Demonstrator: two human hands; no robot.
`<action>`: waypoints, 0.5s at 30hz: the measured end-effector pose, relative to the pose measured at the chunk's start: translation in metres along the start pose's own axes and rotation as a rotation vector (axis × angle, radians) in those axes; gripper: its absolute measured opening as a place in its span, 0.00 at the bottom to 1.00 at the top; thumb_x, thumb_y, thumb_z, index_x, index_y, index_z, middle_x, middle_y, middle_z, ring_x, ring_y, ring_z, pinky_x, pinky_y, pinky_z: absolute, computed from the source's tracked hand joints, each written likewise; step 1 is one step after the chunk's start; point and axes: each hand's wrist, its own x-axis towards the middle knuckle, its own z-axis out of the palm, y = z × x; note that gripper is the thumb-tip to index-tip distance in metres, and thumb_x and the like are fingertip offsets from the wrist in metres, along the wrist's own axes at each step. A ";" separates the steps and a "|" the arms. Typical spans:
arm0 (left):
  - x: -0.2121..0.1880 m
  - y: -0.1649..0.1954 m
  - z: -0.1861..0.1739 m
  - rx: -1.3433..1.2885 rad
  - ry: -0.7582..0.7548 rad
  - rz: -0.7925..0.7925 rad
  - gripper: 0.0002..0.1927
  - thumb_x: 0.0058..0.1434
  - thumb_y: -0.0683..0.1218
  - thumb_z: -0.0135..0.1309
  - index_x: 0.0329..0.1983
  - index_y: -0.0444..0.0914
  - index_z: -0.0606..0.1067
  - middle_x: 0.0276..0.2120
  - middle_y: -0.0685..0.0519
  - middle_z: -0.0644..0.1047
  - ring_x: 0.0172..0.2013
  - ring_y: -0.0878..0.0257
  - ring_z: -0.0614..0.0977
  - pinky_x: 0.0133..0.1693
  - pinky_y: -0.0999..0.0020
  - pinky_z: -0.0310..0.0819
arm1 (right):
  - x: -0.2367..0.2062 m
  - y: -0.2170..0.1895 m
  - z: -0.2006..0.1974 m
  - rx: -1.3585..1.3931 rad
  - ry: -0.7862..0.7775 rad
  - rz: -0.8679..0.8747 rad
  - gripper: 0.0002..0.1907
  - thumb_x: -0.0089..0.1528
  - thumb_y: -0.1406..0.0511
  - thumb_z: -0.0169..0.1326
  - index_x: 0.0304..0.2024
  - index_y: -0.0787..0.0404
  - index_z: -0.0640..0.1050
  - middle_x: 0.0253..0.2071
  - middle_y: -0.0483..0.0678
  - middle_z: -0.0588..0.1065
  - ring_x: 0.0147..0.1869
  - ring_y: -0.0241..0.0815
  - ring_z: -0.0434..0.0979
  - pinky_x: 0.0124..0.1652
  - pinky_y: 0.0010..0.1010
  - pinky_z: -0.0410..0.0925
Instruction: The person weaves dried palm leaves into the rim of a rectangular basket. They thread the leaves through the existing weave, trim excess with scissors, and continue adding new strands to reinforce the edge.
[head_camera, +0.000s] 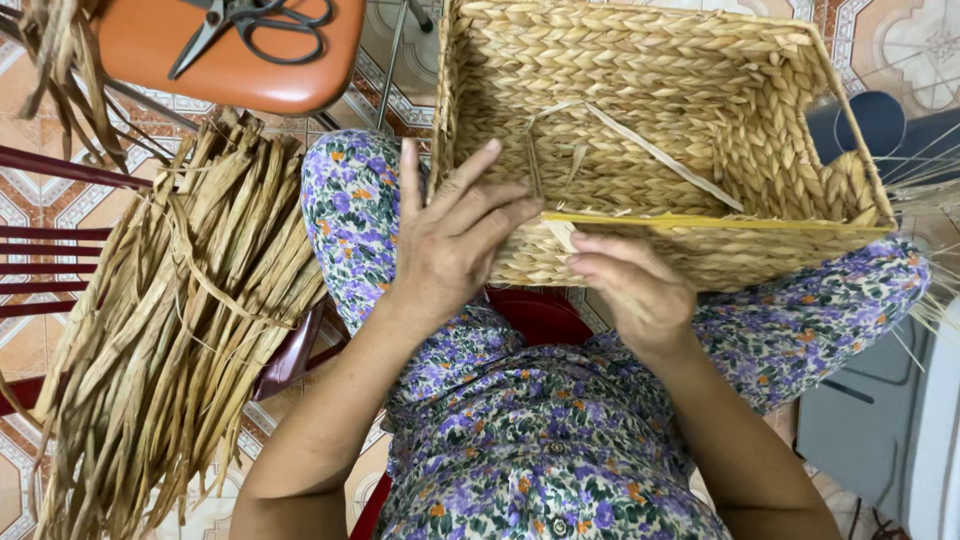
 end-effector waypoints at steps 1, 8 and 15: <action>-0.002 0.002 0.003 0.021 -0.002 0.004 0.15 0.64 0.41 0.62 0.53 0.49 0.79 0.51 0.60 0.80 0.69 0.58 0.69 0.72 0.31 0.34 | 0.000 -0.008 0.002 -0.065 -0.017 -0.001 0.10 0.62 0.75 0.61 0.46 0.66 0.81 0.52 0.54 0.78 0.56 0.47 0.81 0.57 0.30 0.78; 0.003 0.016 0.008 0.109 -0.092 -0.057 0.14 0.64 0.40 0.60 0.54 0.42 0.78 0.49 0.54 0.77 0.67 0.57 0.73 0.72 0.34 0.38 | 0.020 -0.039 0.006 -0.168 -0.060 -0.087 0.13 0.60 0.75 0.65 0.47 0.67 0.82 0.51 0.54 0.78 0.56 0.48 0.81 0.57 0.32 0.77; 0.020 0.005 -0.005 -0.234 -0.191 -0.113 0.08 0.65 0.38 0.56 0.47 0.40 0.77 0.38 0.53 0.81 0.43 0.58 0.84 0.71 0.45 0.52 | 0.028 -0.047 0.003 -0.127 -0.058 -0.043 0.12 0.60 0.75 0.64 0.47 0.66 0.82 0.49 0.52 0.78 0.56 0.47 0.82 0.57 0.32 0.77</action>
